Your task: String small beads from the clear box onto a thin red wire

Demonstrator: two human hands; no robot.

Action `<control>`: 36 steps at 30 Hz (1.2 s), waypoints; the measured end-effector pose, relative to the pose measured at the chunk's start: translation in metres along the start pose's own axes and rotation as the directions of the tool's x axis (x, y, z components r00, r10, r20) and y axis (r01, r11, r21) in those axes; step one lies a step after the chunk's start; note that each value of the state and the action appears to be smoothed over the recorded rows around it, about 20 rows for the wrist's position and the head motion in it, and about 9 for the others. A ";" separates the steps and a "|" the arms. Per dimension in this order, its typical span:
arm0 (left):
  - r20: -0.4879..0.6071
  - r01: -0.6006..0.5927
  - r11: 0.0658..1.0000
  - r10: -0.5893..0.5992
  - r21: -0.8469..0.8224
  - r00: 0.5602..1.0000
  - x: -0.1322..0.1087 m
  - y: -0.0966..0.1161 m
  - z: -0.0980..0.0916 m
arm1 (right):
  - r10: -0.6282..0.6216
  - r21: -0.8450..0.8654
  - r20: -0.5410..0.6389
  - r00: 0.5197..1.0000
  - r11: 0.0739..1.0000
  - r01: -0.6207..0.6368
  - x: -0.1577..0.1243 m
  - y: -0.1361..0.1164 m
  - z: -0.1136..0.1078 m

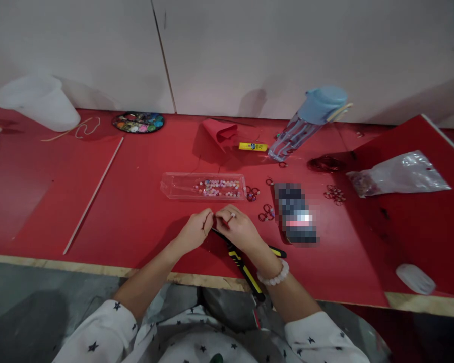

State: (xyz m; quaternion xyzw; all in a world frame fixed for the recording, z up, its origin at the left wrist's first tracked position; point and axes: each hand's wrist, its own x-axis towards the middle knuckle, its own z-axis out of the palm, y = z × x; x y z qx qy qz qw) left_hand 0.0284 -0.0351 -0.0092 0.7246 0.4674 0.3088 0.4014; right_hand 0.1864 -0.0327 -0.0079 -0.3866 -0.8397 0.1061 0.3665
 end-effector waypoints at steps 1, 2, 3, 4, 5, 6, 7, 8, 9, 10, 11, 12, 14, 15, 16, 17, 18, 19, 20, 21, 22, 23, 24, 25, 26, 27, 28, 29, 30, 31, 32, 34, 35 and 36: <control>0.001 0.003 1.000 -0.003 0.002 1.000 0.000 -0.001 0.001 | 0.002 -0.002 -0.012 1.000 1.000 -0.003 -0.001 0.000 0.002; -0.001 0.005 1.000 -0.005 0.004 1.000 0.000 -0.002 0.001 | 0.006 -0.005 -0.025 1.000 1.000 -0.006 -0.001 0.001 0.004; -0.004 0.004 1.000 -0.004 0.005 1.000 0.000 -0.002 0.001 | 0.010 -0.007 -0.040 0.999 1.000 -0.011 -0.002 0.001 0.006; -0.009 0.001 1.000 -0.001 0.005 1.000 0.001 -0.002 0.002 | 0.016 -0.007 -0.056 0.998 1.000 -0.016 -0.002 0.001 0.008; -0.016 -0.002 1.000 0.002 0.005 1.000 0.001 -0.002 0.002 | 0.023 -0.005 -0.074 0.997 1.000 -0.023 -0.002 0.001 0.009; -0.025 -0.007 1.000 0.008 0.003 1.000 0.001 -0.001 0.002 | 0.031 0.000 -0.092 0.995 1.000 -0.032 -0.002 0.001 0.010; -0.037 -0.015 1.000 0.015 0.001 0.999 0.001 0.000 0.002 | 0.040 0.006 -0.112 0.993 0.999 -0.040 -0.002 0.000 0.010; -0.051 -0.024 1.000 0.024 -0.001 0.998 0.001 0.002 0.001 | 0.049 0.014 -0.130 0.990 0.999 -0.047 -0.001 -0.001 0.009; -0.068 -0.035 0.999 0.035 -0.004 0.997 0.001 0.004 0.000 | 0.057 0.022 -0.146 0.988 0.998 -0.054 0.000 -0.002 0.007; -0.087 -0.048 0.999 0.047 -0.007 0.995 0.000 0.006 0.000 | 0.063 0.027 -0.171 0.983 0.998 -0.059 0.001 -0.004 0.004; -0.109 -0.060 0.998 0.059 -0.008 0.992 -0.001 0.008 -0.001 | 0.066 0.028 -0.209 0.976 0.998 -0.061 0.001 -0.007 0.001; -0.134 -0.071 0.997 0.070 -0.008 0.989 -0.003 0.010 -0.002 | 0.068 0.024 -0.250 0.966 0.998 -0.063 0.002 -0.010 -0.002; -0.187 -0.090 0.996 0.087 -0.003 0.978 -0.007 0.015 -0.004 | 0.059 0.001 -0.358 0.932 0.998 -0.062 0.003 -0.017 -0.009; -0.211 -0.099 0.995 0.097 0.002 0.973 -0.009 0.017 -0.004 | 0.059 -0.003 -0.377 0.925 0.998 -0.065 0.004 -0.022 -0.012; -0.228 -0.112 0.994 0.111 0.007 0.967 -0.011 0.019 -0.004 | 0.061 0.005 -0.370 0.927 0.998 -0.064 0.005 -0.027 -0.014; -0.244 -0.127 0.992 0.126 0.011 0.961 -0.013 0.022 -0.004 | 0.077 0.032 -0.348 0.935 0.997 -0.070 0.006 -0.032 -0.017; -0.269 -0.153 0.988 0.152 0.019 0.951 -0.014 0.025 -0.004 | 0.097 0.052 -0.334 0.938 0.995 -0.084 0.007 -0.037 -0.019; -0.318 -0.233 0.971 0.237 0.051 0.918 -0.015 0.028 -0.004 | 0.114 0.057 -0.331 0.937 0.993 -0.101 0.009 -0.042 -0.022; -0.352 -0.292 0.952 0.306 0.094 0.885 -0.016 0.032 -0.004 | 0.123 0.047 -0.336 0.934 0.992 -0.114 0.010 -0.047 -0.025; -0.380 -0.341 0.930 0.368 0.139 0.849 -0.016 0.037 -0.005 | 0.121 0.036 -0.345 0.931 0.993 -0.115 0.013 -0.051 -0.029; -0.394 -0.367 0.913 0.408 0.178 0.823 -0.015 0.042 -0.006 | 0.110 0.037 -0.355 0.928 0.994 -0.103 0.015 -0.056 -0.034; -0.403 -0.398 0.892 0.452 0.216 0.795 -0.014 0.047 -0.008 | 0.098 0.049 -0.363 0.927 0.995 -0.085 0.017 -0.060 -0.039; -0.403 -0.423 0.871 0.491 0.251 0.772 -0.012 0.053 -0.010 | 0.094 0.070 -0.363 0.927 0.995 -0.073 0.020 -0.064 -0.044; -0.405 -0.449 0.847 0.531 0.283 0.745 -0.009 0.059 -0.012 | 0.097 0.089 -0.366 0.926 0.994 -0.068 0.023 -0.067 -0.049; -0.415 -0.469 0.825 0.564 0.315 0.714 -0.006 0.064 -0.015 | 0.102 0.106 -0.373 0.922 0.992 -0.067 0.026 -0.070 -0.053; -0.425 -0.492 0.800 0.600 0.344 0.678 -0.003 0.070 -0.018 | 0.113 0.124 -0.385 0.916 0.990 -0.069 0.030 -0.073 -0.058; -0.429 -0.509 0.776 0.631 0.372 0.646 0.000 0.076 -0.021 | 0.125 0.145 -0.400 0.908 0.987 -0.072 0.033 -0.075 -0.061; -0.422 -0.523 0.758 0.652 0.390 0.630 0.002 0.082 -0.024 | 0.141 0.170 -0.419 0.897 0.983 -0.075 0.037 -0.077 -0.065; -0.411 -0.547 0.737 0.675 0.397 0.612 0.005 0.088 -0.026 | 0.161 0.202 -0.438 0.884 0.976 -0.078 0.041 -0.079 -0.068; -0.406 -0.552 0.737 0.676 0.391 0.615 0.006 0.093 -0.028 | 0.186 0.243 -0.451 0.873 0.967 -0.080 0.045 -0.080 -0.071; -0.402 -0.544 0.751 0.660 0.373 0.635 0.008 0.098 -0.029 | 0.215 0.292 -0.454 0.865 0.953 -0.083 0.048 -0.081 -0.074; -0.394 -0.555 0.769 0.639 0.318 0.661 0.010 0.107 -0.031 | 0.278 0.407 -0.428 0.860 0.909 -0.092 0.055 -0.083 -0.080; -0.386 -0.566 0.778 0.627 0.273 0.677 0.011 0.110 -0.032 | 0.309 0.465 -0.402 0.862 0.880 -0.099 0.058 -0.084 -0.083; -0.382 -0.582 0.781 0.620 0.225 0.685 0.012 0.112 -0.032 | 0.335 0.518 -0.374 0.864 0.849 -0.105 0.060 -0.085 -0.085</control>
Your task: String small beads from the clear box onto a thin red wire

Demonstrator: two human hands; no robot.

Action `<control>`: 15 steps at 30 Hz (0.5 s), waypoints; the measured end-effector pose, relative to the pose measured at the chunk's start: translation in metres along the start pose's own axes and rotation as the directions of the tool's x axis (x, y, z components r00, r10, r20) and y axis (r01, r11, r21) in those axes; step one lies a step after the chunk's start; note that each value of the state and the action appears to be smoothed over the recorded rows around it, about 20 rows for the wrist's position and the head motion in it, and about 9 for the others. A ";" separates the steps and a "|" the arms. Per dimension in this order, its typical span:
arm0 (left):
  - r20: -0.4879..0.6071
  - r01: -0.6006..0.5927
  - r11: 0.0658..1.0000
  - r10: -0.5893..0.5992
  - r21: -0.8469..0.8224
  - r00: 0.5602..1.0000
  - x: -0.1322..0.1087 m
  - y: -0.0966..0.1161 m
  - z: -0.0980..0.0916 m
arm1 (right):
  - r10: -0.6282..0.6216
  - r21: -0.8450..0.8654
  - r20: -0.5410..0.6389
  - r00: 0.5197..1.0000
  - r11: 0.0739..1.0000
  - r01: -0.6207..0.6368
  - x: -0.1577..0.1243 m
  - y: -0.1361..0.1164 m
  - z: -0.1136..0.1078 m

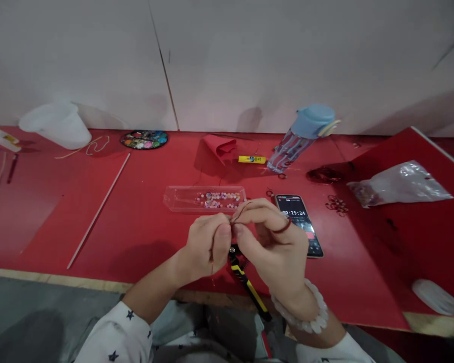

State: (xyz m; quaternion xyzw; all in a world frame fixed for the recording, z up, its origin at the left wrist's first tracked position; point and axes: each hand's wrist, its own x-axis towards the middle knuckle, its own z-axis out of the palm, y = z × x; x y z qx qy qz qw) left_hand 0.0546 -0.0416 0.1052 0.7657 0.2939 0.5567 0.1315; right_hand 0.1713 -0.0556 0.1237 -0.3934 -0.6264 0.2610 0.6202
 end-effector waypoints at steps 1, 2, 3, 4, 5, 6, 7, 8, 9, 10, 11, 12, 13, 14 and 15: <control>0.006 0.007 0.999 -0.007 -0.046 1.000 0.002 0.001 0.000 | 0.030 0.043 0.006 1.000 0.999 -0.030 0.002 -0.002 0.000; 0.008 0.012 0.997 -0.011 -0.082 1.000 0.004 0.001 0.000 | 0.049 0.079 0.004 0.999 0.996 -0.049 0.005 -0.004 0.000; 0.007 0.011 0.995 -0.011 -0.103 1.000 0.006 0.002 0.000 | 0.054 0.110 -0.006 0.999 0.993 -0.053 0.006 -0.005 0.000; 0.007 0.006 0.994 -0.005 -0.113 1.000 0.008 0.002 0.000 | 0.046 0.134 -0.024 0.999 0.990 -0.042 0.008 -0.006 0.001; 0.012 0.004 0.993 -0.003 -0.115 1.000 0.010 0.003 -0.001 | 0.031 0.153 -0.044 0.999 0.988 -0.024 0.009 -0.007 0.002; 0.024 0.005 0.993 -0.003 -0.115 1.000 0.012 0.003 -0.001 | 0.016 0.166 -0.058 0.998 0.986 -0.006 0.009 -0.008 0.003; 0.041 0.009 0.993 -0.004 -0.114 0.999 0.014 0.004 -0.003 | 0.004 0.175 -0.066 0.998 0.984 0.008 0.010 -0.008 0.003; 0.063 0.017 0.993 -0.010 -0.120 0.998 0.015 0.004 -0.004 | -0.004 0.182 -0.067 0.998 0.983 0.016 0.010 -0.008 0.004; 0.093 0.031 0.991 -0.019 -0.129 0.996 0.016 0.005 -0.006 | -0.009 0.186 -0.062 0.998 0.982 0.021 0.010 -0.008 0.004; 0.119 0.044 0.990 -0.027 -0.137 0.993 0.017 0.005 -0.008 | -0.012 0.189 -0.054 0.998 0.982 0.022 0.010 -0.008 0.003; 0.145 0.059 0.987 -0.037 -0.147 0.989 0.017 0.006 -0.010 | -0.013 0.190 -0.041 0.999 0.982 0.020 0.010 -0.007 0.002; 0.169 0.075 0.984 -0.047 -0.163 0.985 0.018 0.006 -0.012 | -0.011 0.192 -0.025 1.000 0.981 0.015 0.011 -0.006 0.001; 0.194 0.100 0.978 -0.064 -0.182 0.979 0.018 0.006 -0.014 | -0.003 0.195 0.000 1.000 0.981 0.003 0.011 -0.006 -0.001; 0.221 0.133 0.969 -0.086 -0.207 0.971 0.018 0.006 -0.015 | 0.011 0.198 0.036 0.999 0.980 -0.018 0.012 -0.005 -0.004; 0.245 0.171 0.956 -0.111 -0.239 0.963 0.018 0.006 -0.017 | 0.026 0.199 0.079 0.997 0.979 -0.041 0.014 -0.004 -0.007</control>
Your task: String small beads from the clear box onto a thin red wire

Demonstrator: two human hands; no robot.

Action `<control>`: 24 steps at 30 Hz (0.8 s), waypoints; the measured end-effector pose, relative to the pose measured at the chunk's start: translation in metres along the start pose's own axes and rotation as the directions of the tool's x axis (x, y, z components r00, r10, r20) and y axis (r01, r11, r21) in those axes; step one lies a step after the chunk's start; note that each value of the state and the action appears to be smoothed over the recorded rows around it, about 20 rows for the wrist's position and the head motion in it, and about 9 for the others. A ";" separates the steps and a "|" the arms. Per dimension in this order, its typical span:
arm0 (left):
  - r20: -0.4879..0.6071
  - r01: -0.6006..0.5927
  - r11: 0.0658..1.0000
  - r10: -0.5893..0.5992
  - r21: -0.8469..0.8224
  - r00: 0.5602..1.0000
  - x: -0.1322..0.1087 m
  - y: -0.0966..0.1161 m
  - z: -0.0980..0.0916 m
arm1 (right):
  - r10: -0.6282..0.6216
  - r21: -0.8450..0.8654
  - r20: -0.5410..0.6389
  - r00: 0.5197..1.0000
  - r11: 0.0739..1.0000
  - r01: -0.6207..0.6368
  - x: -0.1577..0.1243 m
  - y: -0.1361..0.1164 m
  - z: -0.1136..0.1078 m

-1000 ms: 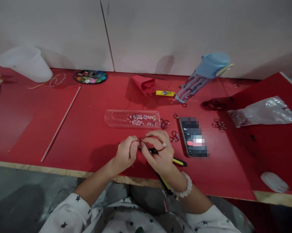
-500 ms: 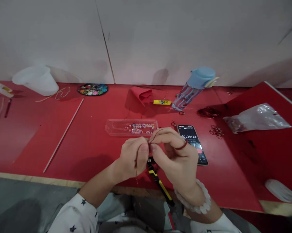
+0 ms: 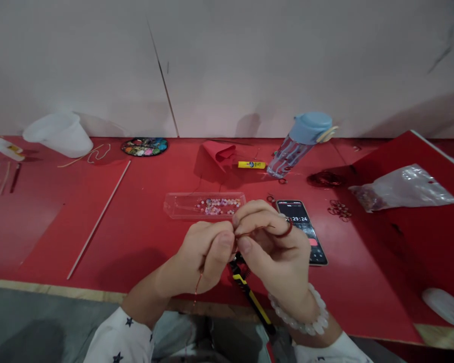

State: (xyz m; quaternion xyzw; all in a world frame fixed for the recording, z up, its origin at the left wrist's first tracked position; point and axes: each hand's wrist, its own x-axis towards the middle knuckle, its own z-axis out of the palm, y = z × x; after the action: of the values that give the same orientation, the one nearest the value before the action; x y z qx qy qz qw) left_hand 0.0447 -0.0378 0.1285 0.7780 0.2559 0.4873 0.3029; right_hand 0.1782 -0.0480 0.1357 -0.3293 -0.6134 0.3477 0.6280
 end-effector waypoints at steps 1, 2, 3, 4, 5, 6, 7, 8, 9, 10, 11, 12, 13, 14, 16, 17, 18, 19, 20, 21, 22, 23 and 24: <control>0.022 0.037 0.998 -0.036 -0.055 0.999 0.000 0.000 -0.001 | 0.019 -0.001 0.042 0.999 1.000 -0.019 0.001 0.000 -0.003; 0.045 0.075 0.990 -0.070 -0.117 0.996 0.000 0.000 -0.002 | 0.028 -0.007 0.083 0.996 1.000 -0.028 0.002 -0.001 -0.007; 0.064 0.108 0.979 -0.099 -0.175 0.993 0.000 0.000 -0.003 | 0.027 -0.023 0.122 0.992 0.999 -0.024 0.004 -0.001 -0.010; 0.082 0.139 0.965 -0.123 -0.224 0.989 -0.001 0.000 -0.003 | 0.013 -0.046 0.153 0.988 0.999 -0.007 0.004 -0.002 -0.013; 0.095 0.162 0.953 -0.142 -0.256 0.985 -0.001 0.001 -0.003 | -0.010 -0.075 0.173 0.985 0.997 0.023 0.005 -0.003 -0.016; 0.108 0.176 0.949 -0.152 -0.262 0.982 -0.001 0.001 -0.004 | -0.040 -0.111 0.181 0.983 0.992 0.061 0.005 -0.003 -0.018; 0.116 0.176 0.954 -0.152 -0.241 0.982 -0.001 0.001 -0.004 | -0.074 -0.155 0.182 0.981 0.983 0.103 0.005 -0.004 -0.020; 0.115 0.163 0.967 -0.143 -0.194 0.983 -0.002 0.002 -0.004 | -0.107 -0.203 0.180 0.978 0.969 0.143 0.005 -0.004 -0.021; 0.108 0.137 0.982 -0.124 -0.126 0.986 -0.002 0.002 -0.005 | -0.136 -0.250 0.178 0.975 0.952 0.179 0.004 -0.005 -0.022; 0.098 0.101 0.994 -0.097 -0.044 0.991 -0.003 0.003 -0.005 | -0.160 -0.293 0.180 0.971 0.933 0.208 0.003 -0.006 -0.022; 0.084 0.062 0.997 -0.066 0.042 0.994 -0.003 0.004 -0.005 | -0.177 -0.329 0.186 0.966 0.916 0.231 0.002 -0.006 -0.022; 0.067 0.025 0.992 -0.034 0.124 0.997 -0.003 0.004 -0.006 | -0.194 -0.357 0.190 0.962 0.899 0.252 0.001 -0.007 -0.022; 0.050 -0.011 0.980 0.001 0.197 0.999 -0.003 0.005 -0.006 | -0.210 -0.381 0.190 0.959 0.885 0.269 0.000 -0.008 -0.021; 0.040 -0.045 0.964 0.036 0.262 0.999 -0.003 0.006 -0.006 | -0.225 -0.404 0.185 0.957 0.870 0.283 -0.001 -0.010 -0.021; 0.033 -0.103 0.921 0.098 0.375 0.995 -0.003 0.007 -0.005 | -0.259 -0.440 0.180 0.949 0.842 0.313 -0.003 -0.013 -0.020; 0.032 -0.128 0.893 0.126 0.431 0.991 -0.002 0.007 -0.005 | -0.272 -0.451 0.182 0.945 0.831 0.326 -0.003 -0.015 -0.020; 0.035 -0.153 0.862 0.156 0.484 0.987 -0.002 0.008 -0.004 | -0.277 -0.456 0.200 0.940 0.823 0.340 -0.004 -0.017 -0.021; 0.035 -0.177 0.831 0.187 0.527 0.982 -0.001 0.008 -0.004 | -0.272 -0.456 0.227 0.935 0.819 0.349 -0.005 -0.019 -0.021; 0.030 -0.200 0.804 0.222 0.560 0.975 -0.001 0.007 -0.004 | -0.264 -0.451 0.253 0.931 0.819 0.355 -0.005 -0.021 -0.022; 0.021 -0.223 0.780 0.261 0.584 0.965 -0.001 0.007 -0.003 | -0.254 -0.441 0.277 0.927 0.823 0.357 -0.006 -0.022 -0.022; 0.011 -0.244 0.760 0.297 0.602 0.955 -0.001 0.007 -0.003 | -0.245 -0.424 0.296 0.923 0.832 0.357 -0.007 -0.023 -0.023; 0.004 -0.262 0.744 0.329 0.614 0.944 -0.002 0.007 -0.003 | -0.248 -0.400 0.301 0.921 0.844 0.358 -0.007 -0.022 -0.023; 0.000 -0.277 0.728 0.356 0.627 0.935 -0.002 0.007 -0.003 | -0.255 -0.373 0.295 0.921 0.857 0.357 -0.008 -0.020 -0.023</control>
State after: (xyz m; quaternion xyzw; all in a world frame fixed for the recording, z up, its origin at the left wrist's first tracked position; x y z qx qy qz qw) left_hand 0.0416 -0.0432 0.1328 0.8352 0.2820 0.4667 -0.0717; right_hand 0.2015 -0.0656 0.1475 -0.3104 -0.7882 0.1395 0.5127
